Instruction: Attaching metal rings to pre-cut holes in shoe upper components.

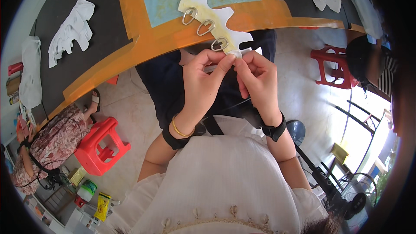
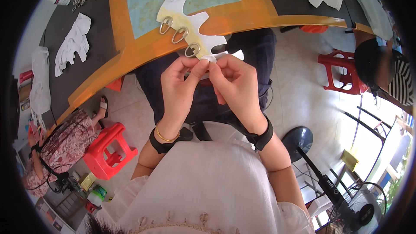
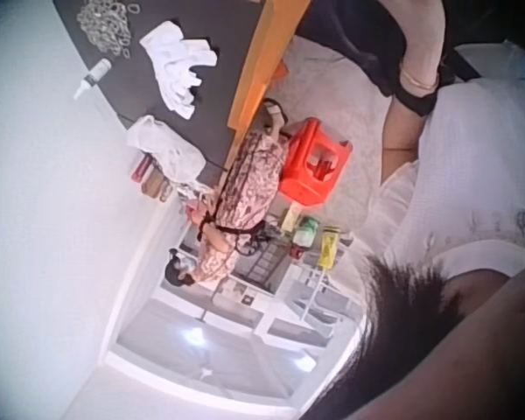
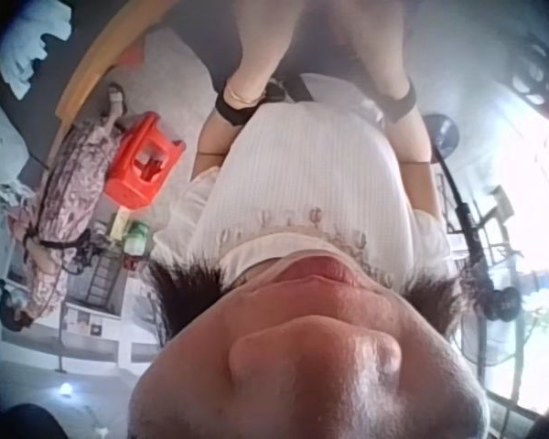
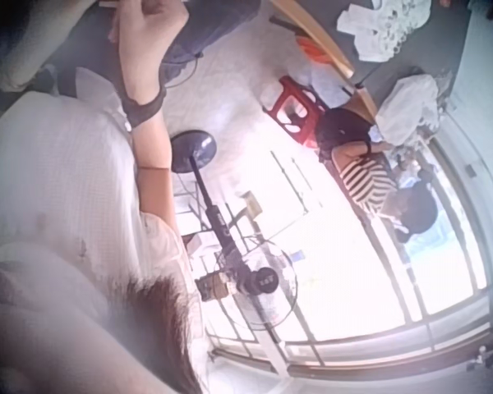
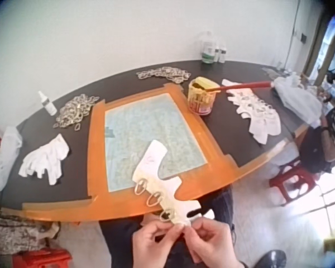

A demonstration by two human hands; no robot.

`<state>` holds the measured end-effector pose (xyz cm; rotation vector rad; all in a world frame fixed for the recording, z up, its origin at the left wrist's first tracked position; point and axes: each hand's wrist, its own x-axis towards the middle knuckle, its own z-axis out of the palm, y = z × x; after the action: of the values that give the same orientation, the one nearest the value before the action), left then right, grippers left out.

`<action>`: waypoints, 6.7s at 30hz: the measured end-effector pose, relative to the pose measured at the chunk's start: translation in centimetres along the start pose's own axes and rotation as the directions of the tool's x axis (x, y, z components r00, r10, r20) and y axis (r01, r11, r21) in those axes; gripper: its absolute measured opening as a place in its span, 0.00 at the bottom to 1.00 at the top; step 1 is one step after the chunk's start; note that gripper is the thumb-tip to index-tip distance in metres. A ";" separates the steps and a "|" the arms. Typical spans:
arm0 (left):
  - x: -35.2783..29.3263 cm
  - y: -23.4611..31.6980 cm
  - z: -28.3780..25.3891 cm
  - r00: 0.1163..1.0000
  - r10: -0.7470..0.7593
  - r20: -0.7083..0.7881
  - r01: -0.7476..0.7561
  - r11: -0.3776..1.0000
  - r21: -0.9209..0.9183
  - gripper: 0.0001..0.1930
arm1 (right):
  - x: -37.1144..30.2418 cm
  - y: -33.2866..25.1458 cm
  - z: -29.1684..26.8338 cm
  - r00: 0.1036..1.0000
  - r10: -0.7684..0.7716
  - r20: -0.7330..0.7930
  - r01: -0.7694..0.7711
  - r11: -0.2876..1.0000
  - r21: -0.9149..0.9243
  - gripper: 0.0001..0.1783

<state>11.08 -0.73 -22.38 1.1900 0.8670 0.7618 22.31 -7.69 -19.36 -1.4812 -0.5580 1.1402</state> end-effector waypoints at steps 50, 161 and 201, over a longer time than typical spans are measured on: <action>0.2 0.2 0.3 0.992 0.122 -0.031 -0.116 0.983 0.140 0.11 | -0.2 0.4 0.4 0.992 0.084 -0.095 -0.080 0.996 0.039 0.12; 1.4 1.7 -0.3 0.994 0.106 -0.023 -0.108 0.989 -0.101 0.08 | 1.4 0.1 0.5 0.985 -0.128 -0.116 0.135 0.990 0.050 0.08; 1.1 0.5 0.7 0.965 0.178 -0.192 -0.186 0.982 -0.026 0.07 | 1.4 -0.7 1.5 0.994 0.065 -0.083 -0.040 0.960 0.278 0.11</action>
<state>12.22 -0.02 -21.96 1.1826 0.8996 1.0525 21.71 -5.64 -19.04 -1.3037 -0.2839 1.1351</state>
